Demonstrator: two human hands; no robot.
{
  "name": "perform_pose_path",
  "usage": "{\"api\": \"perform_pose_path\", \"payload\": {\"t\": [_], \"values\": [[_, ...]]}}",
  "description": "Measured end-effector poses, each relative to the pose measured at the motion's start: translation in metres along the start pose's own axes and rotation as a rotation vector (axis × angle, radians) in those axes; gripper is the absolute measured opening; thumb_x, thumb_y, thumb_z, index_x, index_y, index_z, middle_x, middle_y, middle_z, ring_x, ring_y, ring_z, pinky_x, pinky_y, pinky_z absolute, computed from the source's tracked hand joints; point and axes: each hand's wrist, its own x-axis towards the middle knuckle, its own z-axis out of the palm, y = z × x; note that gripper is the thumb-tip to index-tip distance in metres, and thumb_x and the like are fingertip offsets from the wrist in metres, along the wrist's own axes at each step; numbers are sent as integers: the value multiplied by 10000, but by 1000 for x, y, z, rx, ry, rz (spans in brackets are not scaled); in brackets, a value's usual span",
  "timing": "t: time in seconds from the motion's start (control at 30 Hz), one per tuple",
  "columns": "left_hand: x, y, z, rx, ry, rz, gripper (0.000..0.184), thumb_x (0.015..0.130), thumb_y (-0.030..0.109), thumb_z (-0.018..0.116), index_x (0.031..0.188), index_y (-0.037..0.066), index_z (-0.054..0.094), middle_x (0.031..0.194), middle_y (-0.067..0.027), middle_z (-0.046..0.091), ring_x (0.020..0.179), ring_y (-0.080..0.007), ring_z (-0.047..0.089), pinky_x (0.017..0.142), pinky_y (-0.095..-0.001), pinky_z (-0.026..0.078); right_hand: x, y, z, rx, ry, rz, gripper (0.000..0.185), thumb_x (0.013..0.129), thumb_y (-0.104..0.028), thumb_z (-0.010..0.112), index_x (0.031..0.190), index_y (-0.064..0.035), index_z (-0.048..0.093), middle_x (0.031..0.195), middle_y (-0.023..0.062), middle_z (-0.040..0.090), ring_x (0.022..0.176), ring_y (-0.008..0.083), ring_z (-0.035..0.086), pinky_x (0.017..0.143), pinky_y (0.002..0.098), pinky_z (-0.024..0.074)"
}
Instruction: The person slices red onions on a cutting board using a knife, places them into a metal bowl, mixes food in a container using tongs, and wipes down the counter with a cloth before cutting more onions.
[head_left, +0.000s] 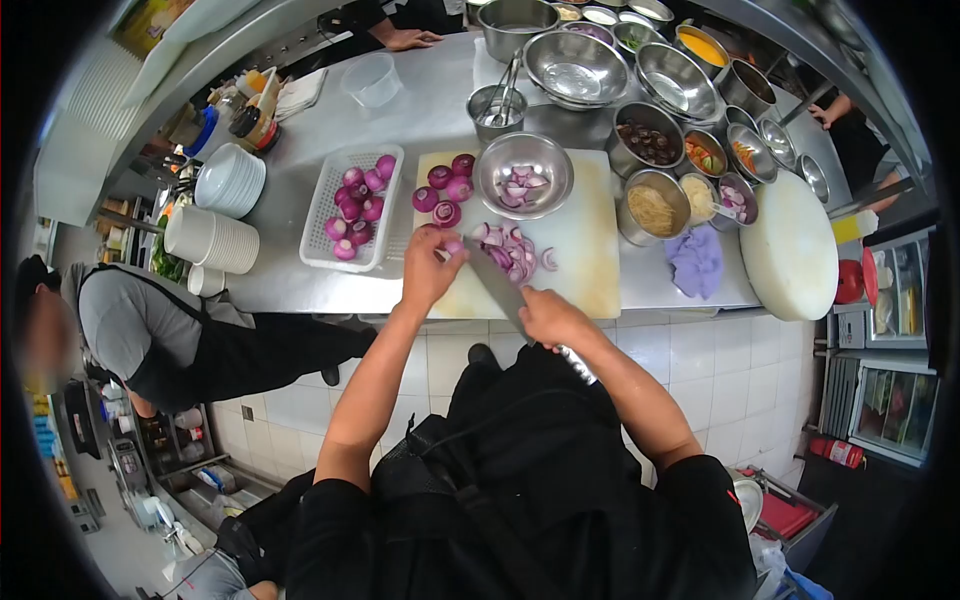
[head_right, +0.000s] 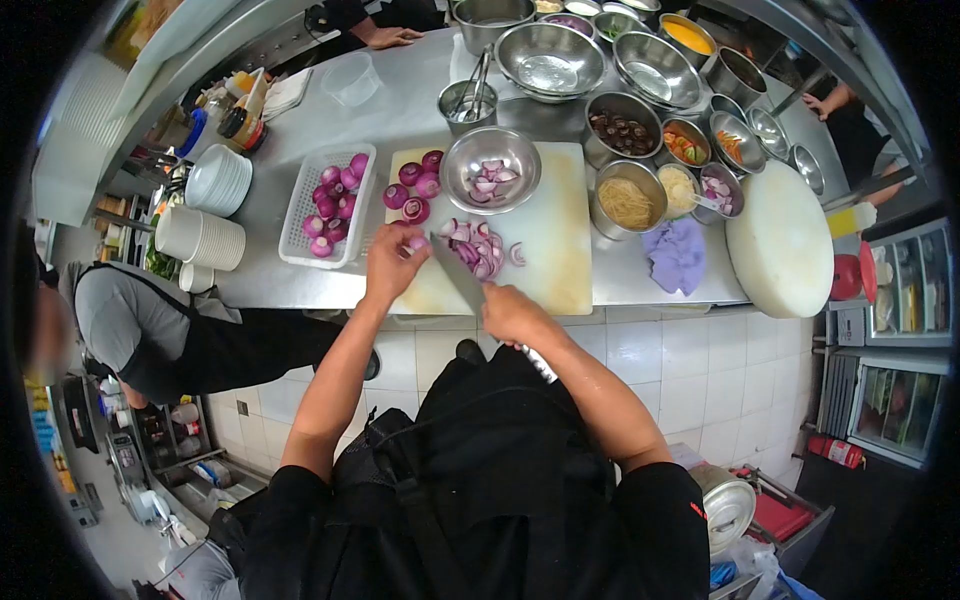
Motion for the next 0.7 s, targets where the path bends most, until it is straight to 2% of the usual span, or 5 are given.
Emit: {"api": "perform_pose_path", "payload": {"t": [0.07, 0.17, 0.27, 0.37, 0.7], "values": [[-22, -16, 9, 15, -8, -4, 324, 696, 92, 842, 970, 28, 682, 906, -111, 606, 830, -244, 628, 679, -348, 515, 1, -7, -5, -39, 9, 4, 303, 902, -73, 478, 1134, 121, 496, 717, 274, 649, 547, 354, 664, 545, 462, 557], [-46, -25, 20, 370, 17, 6, 372, 689, 178, 866, 980, 42, 678, 940, -111, 647, 796, -286, 636, 686, -387, 509, 1, -13, 4, -146, 54, -16, 324, 946, -101, 481, 1171, 132, 488, 685, 263, 642, 545, 349, 659, 542, 467, 550], [-54, -23, 18, 252, 37, -6, 301, 737, 173, 828, 961, 46, 672, 902, -130, 646, 807, -328, 630, 721, -415, 505, 8, 7, 31, -343, 277, -178, 317, 911, -65, 491, 1169, 119, 506, 802, 326, 651, 764, 441, 678, 720, 531, 544], [-53, -32, 16, 179, 15, -38, 208, 793, 129, 774, 960, 51, 676, 883, -141, 642, 813, -330, 633, 716, -413, 505, -2, -13, 29, -299, 175, -75, 310, 870, -32, 495, 1146, 106, 522, 887, 358, 644, 916, 496, 642, 838, 558, 504], [-51, -26, 17, 224, -28, 21, 62, 867, 99, 677, 903, 54, 655, 824, -131, 600, 777, -354, 600, 681, -442, 481, -16, -31, 19, -356, 122, -88, 347, 842, -1, 494, 1168, 114, 508, 920, 347, 650, 914, 514, 643, 827, 554, 512]]}}
